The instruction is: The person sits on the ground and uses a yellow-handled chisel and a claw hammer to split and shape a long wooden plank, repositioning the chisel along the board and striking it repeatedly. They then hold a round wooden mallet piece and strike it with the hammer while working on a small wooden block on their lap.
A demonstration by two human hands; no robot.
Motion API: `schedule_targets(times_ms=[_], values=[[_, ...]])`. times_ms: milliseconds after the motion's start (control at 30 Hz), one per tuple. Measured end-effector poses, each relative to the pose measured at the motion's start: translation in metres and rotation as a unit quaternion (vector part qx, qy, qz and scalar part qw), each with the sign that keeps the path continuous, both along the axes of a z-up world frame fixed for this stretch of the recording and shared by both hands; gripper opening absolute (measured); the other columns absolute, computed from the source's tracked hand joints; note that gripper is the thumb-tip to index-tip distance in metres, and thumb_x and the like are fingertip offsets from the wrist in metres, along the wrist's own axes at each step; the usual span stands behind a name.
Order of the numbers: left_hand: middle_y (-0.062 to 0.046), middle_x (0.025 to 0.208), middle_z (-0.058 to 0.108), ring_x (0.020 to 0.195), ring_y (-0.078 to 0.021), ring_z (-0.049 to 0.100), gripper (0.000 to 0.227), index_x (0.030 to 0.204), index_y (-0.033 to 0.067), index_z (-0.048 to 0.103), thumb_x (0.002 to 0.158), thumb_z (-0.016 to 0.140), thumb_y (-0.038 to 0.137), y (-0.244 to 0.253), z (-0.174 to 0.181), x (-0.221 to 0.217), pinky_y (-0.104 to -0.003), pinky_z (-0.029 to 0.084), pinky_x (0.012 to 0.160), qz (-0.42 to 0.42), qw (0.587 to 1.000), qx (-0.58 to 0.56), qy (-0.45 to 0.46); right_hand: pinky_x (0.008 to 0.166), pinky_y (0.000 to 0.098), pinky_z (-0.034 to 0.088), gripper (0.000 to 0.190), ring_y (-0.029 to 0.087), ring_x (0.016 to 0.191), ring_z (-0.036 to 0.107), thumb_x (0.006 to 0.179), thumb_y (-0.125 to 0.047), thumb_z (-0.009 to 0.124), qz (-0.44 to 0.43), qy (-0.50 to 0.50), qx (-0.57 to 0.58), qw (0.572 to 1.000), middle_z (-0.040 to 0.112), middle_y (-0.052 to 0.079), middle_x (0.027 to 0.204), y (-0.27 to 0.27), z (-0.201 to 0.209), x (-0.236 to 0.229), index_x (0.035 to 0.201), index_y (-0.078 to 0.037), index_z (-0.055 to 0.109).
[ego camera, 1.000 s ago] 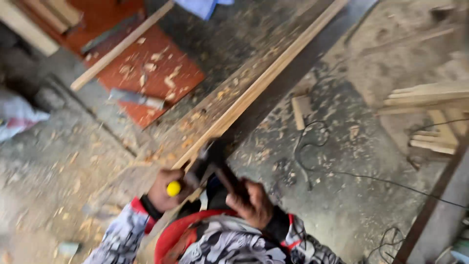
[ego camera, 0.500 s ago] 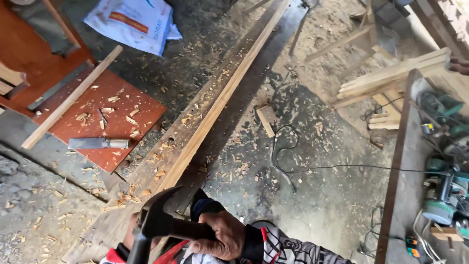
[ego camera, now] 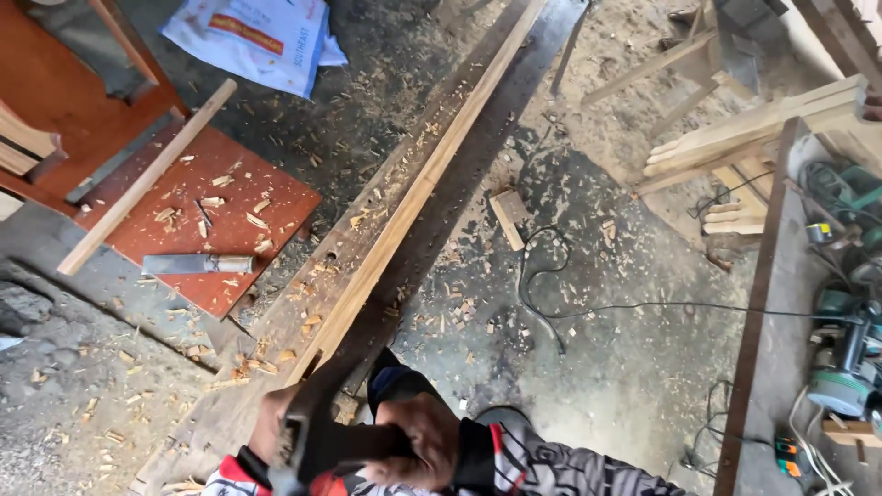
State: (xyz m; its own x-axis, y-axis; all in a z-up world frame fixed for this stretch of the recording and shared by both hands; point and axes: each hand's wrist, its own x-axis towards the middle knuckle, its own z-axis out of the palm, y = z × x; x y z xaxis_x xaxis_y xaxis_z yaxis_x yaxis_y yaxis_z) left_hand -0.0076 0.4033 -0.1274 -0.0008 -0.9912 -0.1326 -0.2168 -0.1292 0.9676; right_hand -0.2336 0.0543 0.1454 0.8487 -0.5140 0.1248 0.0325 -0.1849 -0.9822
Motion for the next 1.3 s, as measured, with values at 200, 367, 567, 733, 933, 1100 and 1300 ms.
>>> schedule_targets(times_ms=[200, 367, 567, 733, 933, 1100, 1300], values=[[-0.010, 0.067, 0.064, 0.057, -0.0282, 0.062, 0.033, 0.084, 0.0029, 0.061, 0.069, 0.088, 0.015, -0.075, -0.014, 0.029, -0.038, 0.051, 0.057, 0.018, 1.000, 0.017, 0.011, 0.063, 0.0457, 0.048, 0.066, 0.036, 0.065, 0.061, 0.098, -0.067, 0.064, 0.051, 0.259, -0.094, 0.960, 0.053, 0.016, 0.065, -0.004, -0.018, -0.002, 0.076, -0.005, 0.057], [-0.010, 0.067, 0.063, 0.058, -0.0294, 0.061, 0.036, 0.086, 0.0015, 0.059, 0.071, 0.089, 0.015, -0.134, 0.050, 0.025, -0.040, 0.051, 0.057, 0.066, 0.995, 0.064, 0.029, 0.063, 0.0457, 0.050, 0.066, 0.037, 0.070, 0.066, 0.094, -0.069, 0.060, 0.052, 0.101, 0.055, 0.992, 0.060, 0.018, 0.071, -0.007, 0.018, 0.001, 0.087, -0.003, 0.061], [-0.010, 0.080, 0.070, 0.071, -0.0254, 0.070, 0.042, 0.110, 0.0056, 0.065, 0.070, 0.076, 0.013, -0.226, 0.138, 0.027, -0.036, 0.056, 0.068, -0.017, 0.999, -0.015, -0.038, 0.064, 0.0475, 0.053, 0.057, 0.035, 0.074, 0.071, 0.089, -0.064, 0.066, 0.038, 0.352, 0.058, 0.933, 0.068, 0.017, 0.077, 0.016, -0.072, -0.013, 0.093, -0.007, 0.068], [-0.013, 0.085, 0.073, 0.079, -0.0260, 0.068, 0.030, 0.098, 0.0067, 0.071, 0.071, 0.073, 0.021, -0.282, 0.089, 0.011, -0.040, 0.055, 0.075, 0.035, 0.997, 0.059, -0.037, 0.054, 0.0367, 0.049, 0.052, 0.018, 0.061, 0.063, 0.097, -0.056, 0.064, -0.031, 0.211, 0.250, 0.944, 0.065, 0.010, 0.070, 0.010, -0.073, -0.026, 0.096, -0.004, 0.065], [-0.012, 0.067, 0.065, 0.059, -0.0281, 0.063, 0.027, 0.079, 0.0082, 0.067, 0.076, 0.082, 0.031, -0.285, 0.162, 0.011, -0.040, 0.051, 0.057, -0.021, 0.989, 0.086, -0.117, 0.041, 0.0274, 0.042, 0.047, 0.010, 0.044, 0.051, 0.095, -0.052, 0.060, -0.149, 0.190, 0.413, 0.878, 0.055, 0.002, 0.057, 0.004, -0.079, -0.031, 0.082, -0.007, 0.058], [-0.012, 0.057, 0.050, 0.051, -0.0259, 0.050, 0.048, 0.061, 0.0052, 0.051, 0.086, 0.085, 0.028, -0.255, 0.236, 0.021, -0.041, 0.037, 0.052, -0.024, 0.999, 0.039, -0.012, 0.042, 0.0291, 0.044, 0.051, 0.013, 0.044, 0.054, 0.097, -0.052, 0.058, -0.222, 0.182, 0.409, 0.866, 0.057, 0.004, 0.056, 0.012, -0.097, -0.064, 0.080, -0.004, 0.058], [-0.005, 0.056, 0.048, 0.049, -0.0158, 0.047, 0.046, 0.066, 0.0076, 0.049, 0.093, 0.078, 0.031, -0.331, 0.211, 0.017, -0.034, 0.038, 0.050, 0.066, 0.995, -0.032, -0.061, 0.041, 0.0313, 0.045, 0.049, 0.013, 0.045, 0.053, 0.099, -0.051, 0.056, -0.259, 0.129, 0.441, 0.849, 0.055, 0.004, 0.058, 0.008, -0.103, -0.064, 0.083, -0.005, 0.057]])
